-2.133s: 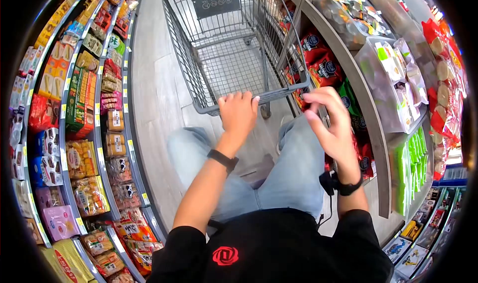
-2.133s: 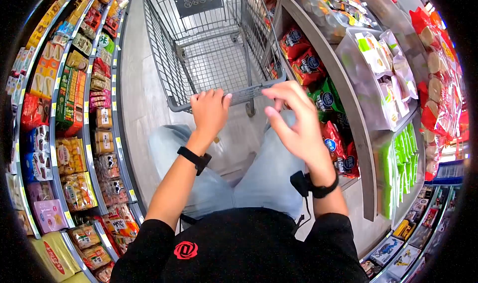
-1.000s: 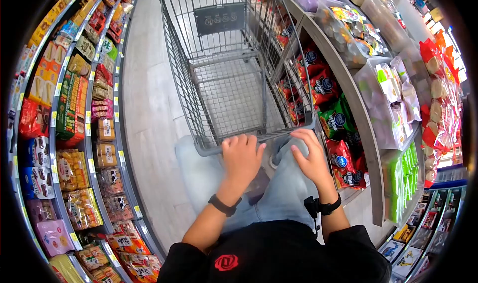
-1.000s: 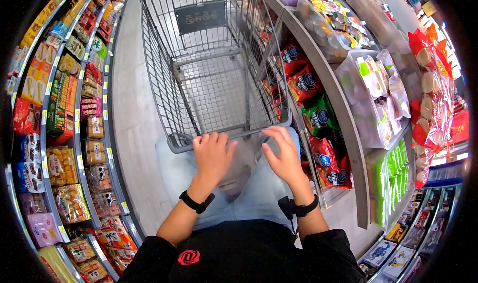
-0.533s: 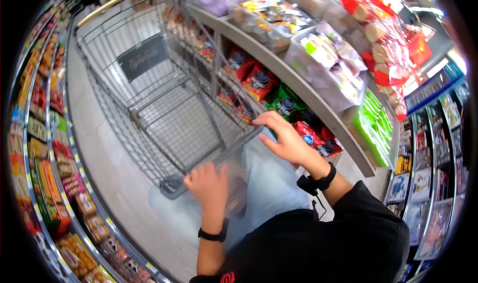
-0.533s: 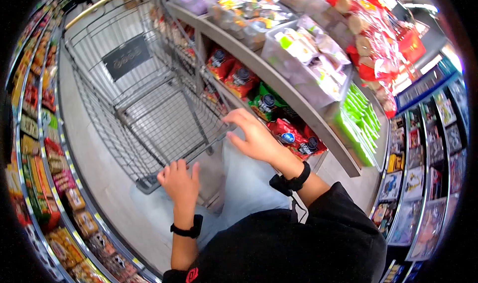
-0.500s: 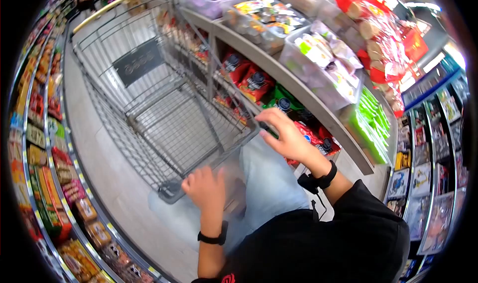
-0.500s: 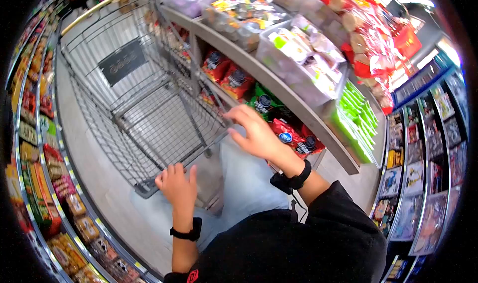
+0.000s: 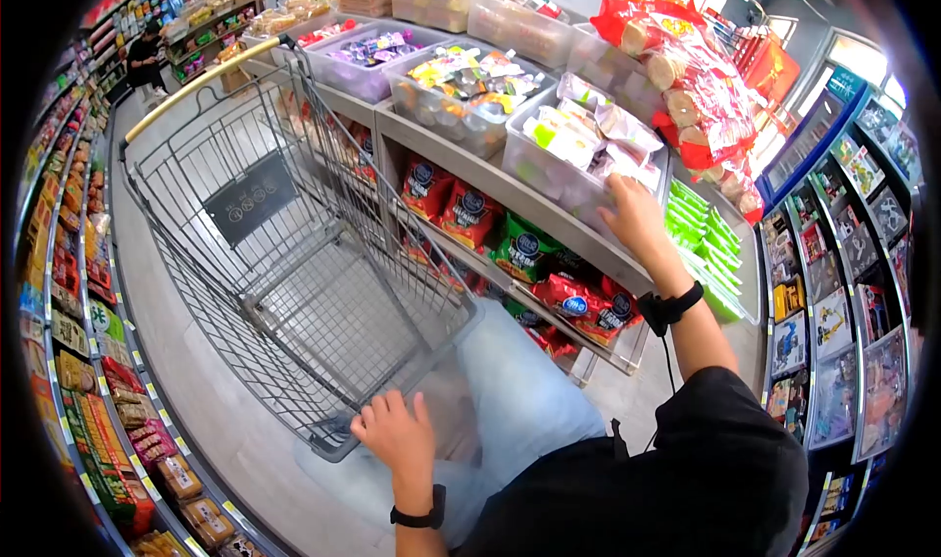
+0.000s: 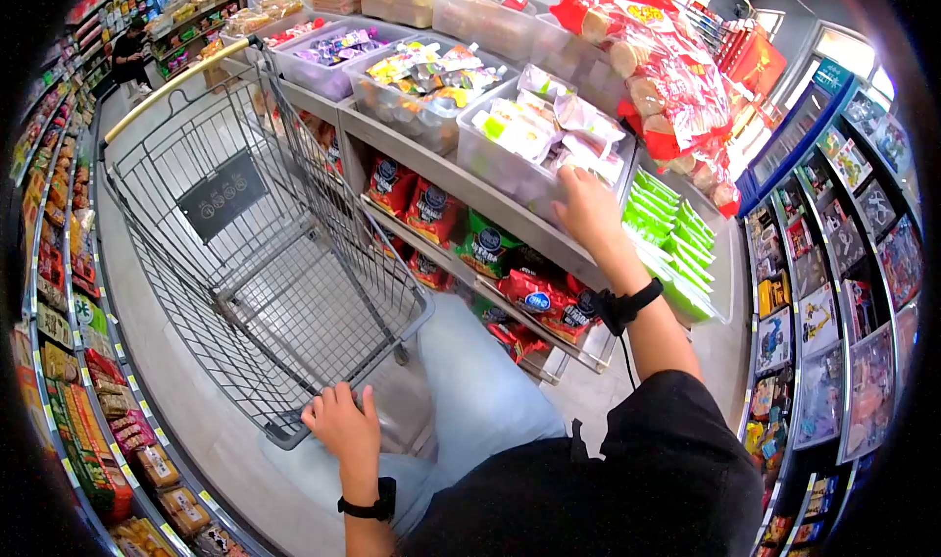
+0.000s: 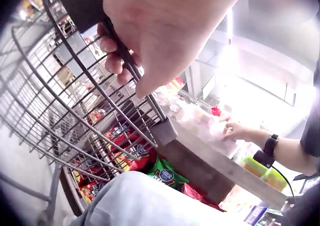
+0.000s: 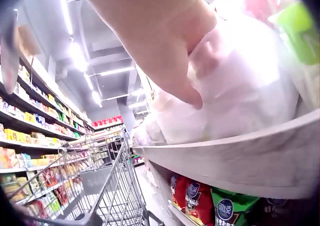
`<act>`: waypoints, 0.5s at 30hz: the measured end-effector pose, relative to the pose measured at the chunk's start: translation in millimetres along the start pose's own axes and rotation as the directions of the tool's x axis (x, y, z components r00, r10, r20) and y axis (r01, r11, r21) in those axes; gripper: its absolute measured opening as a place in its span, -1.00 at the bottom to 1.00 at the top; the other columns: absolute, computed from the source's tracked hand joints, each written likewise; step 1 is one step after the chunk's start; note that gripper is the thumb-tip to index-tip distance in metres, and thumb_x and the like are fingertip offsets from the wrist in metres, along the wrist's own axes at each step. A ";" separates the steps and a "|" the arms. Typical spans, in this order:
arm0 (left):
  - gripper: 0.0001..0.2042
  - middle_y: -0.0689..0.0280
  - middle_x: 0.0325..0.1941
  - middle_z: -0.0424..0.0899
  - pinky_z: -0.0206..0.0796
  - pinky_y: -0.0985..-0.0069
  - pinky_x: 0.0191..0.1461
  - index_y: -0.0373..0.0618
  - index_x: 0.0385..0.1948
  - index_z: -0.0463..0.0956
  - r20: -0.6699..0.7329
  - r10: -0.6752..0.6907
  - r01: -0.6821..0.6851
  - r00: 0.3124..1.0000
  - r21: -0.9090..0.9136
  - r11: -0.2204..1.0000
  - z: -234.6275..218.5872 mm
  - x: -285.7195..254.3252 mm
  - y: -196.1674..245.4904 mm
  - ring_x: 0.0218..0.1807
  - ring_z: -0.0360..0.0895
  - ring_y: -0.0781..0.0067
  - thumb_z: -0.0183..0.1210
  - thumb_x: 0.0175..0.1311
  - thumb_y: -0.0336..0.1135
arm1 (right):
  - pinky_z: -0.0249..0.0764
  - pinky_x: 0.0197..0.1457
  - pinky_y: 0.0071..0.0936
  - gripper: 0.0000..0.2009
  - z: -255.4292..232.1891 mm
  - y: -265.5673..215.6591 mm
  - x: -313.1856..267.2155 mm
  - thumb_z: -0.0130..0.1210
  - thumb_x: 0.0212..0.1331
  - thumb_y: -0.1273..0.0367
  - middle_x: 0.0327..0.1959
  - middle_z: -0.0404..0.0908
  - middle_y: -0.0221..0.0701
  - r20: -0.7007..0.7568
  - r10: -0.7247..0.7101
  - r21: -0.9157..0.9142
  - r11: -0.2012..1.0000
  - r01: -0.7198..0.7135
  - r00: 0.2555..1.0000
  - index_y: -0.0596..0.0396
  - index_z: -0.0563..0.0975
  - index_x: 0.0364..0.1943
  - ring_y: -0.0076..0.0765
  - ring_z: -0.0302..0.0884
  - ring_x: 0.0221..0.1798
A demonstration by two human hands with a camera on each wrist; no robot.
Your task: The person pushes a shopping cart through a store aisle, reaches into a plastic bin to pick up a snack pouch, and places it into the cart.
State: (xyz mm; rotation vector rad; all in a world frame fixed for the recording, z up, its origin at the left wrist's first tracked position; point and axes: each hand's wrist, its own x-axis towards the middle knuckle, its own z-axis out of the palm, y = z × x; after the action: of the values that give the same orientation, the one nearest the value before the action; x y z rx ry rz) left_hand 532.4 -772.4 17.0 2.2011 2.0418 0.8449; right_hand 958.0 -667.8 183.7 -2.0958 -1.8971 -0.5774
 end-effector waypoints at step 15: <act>-0.73 0.26 -0.33 0.57 0.13 0.14 0.11 -0.06 -0.36 0.53 0.015 0.014 -0.014 1.000 0.031 0.999 0.4 -1.1 -3.6 -0.15 0.47 0.16 0.35 0.15 -0.11 | 0.49 -0.23 -0.01 -0.74 -22.4 8.1 22.0 0.31 0.06 0.24 -0.44 0.61 -0.20 -0.105 -0.001 0.056 0.998 0.007 0.995 0.09 0.49 -0.48 0.12 0.61 -0.31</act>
State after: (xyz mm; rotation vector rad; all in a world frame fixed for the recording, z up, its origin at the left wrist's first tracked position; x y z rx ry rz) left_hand 529.3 -772.7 14.9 2.2330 2.0492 0.8015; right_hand 964.8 -659.2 214.2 -1.9875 -1.8387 -0.6150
